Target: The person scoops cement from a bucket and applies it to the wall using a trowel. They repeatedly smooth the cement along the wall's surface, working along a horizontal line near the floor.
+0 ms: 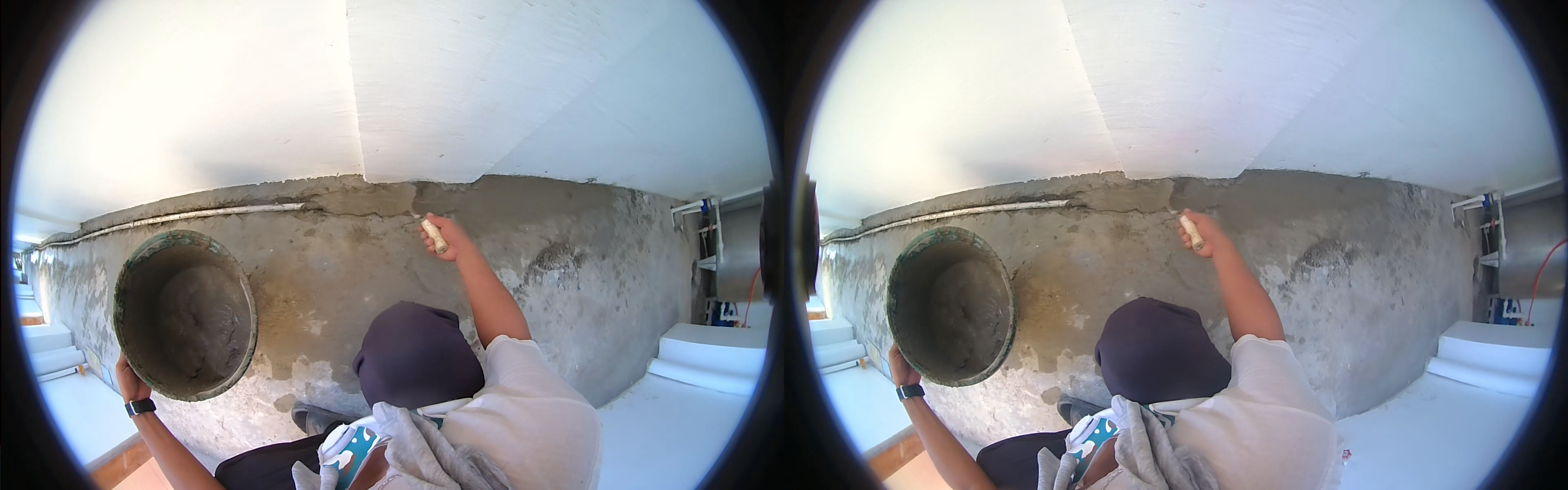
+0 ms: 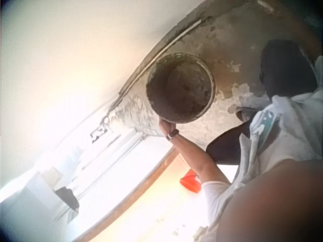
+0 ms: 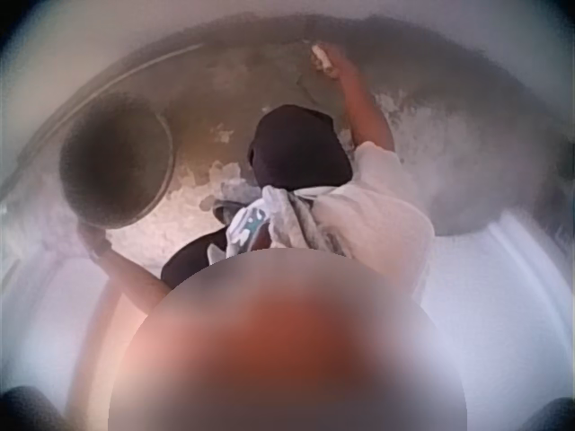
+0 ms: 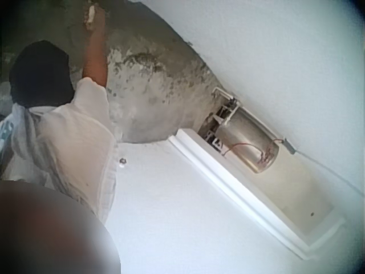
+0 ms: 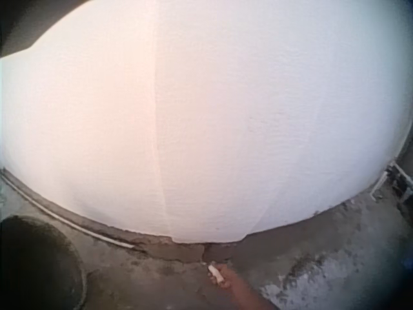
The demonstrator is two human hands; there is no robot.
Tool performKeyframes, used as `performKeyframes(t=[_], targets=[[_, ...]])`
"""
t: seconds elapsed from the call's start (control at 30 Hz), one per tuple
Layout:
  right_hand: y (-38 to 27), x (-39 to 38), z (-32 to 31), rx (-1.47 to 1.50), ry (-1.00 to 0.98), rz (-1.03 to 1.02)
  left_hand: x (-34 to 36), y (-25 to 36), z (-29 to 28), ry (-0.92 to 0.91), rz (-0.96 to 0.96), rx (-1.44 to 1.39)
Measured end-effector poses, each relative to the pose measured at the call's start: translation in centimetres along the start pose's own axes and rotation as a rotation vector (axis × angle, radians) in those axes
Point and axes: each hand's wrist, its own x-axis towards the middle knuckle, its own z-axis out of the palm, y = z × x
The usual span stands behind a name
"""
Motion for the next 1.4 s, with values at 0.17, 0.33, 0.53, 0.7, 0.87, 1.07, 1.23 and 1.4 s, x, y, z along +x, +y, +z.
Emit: performKeyframes(t=[0.17, 0.33, 0.53, 0.7, 0.87, 1.07, 1.23, 1.4], targets=[[-0.2, -2.6, -4.0, 0.097, 0.015, -0.089, -0.2, -0.1, -0.6, 0.013, -0.019, -0.038], [1.3, -3.1, -3.1, 0.104, 0.058, -0.160, 0.2, -0.1, -1.2, 0.035, 0.023, 0.047], [2.2, -1.3, -1.9, -0.141, 0.169, -0.215, 0.4, 0.0, -2.3, 0.024, 0.041, 0.097], [2.4, -3.7, -4.7, 0.004, 0.368, -0.285, 0.0, -0.3, -3.2, 0.046, 0.018, 0.077], [2.4, -3.0, -4.6, -0.079, 0.240, -0.269, 0.1, -0.3, -3.0, 0.044, -0.006, 0.011], [1.7, -3.4, -6.3, 0.016, 0.320, -0.282, 0.2, -0.2, -3.0, 0.019, -0.027, -0.018], [1.5, -7.5, -7.5, -0.593, 0.558, -0.410, 0.0, -0.2, -3.5, 0.026, 0.000, 0.064], [-1.7, -10.5, -7.4, -1.233, 1.017, -0.562, 0.3, -0.1, -3.6, 0.038, 0.068, 0.181]])
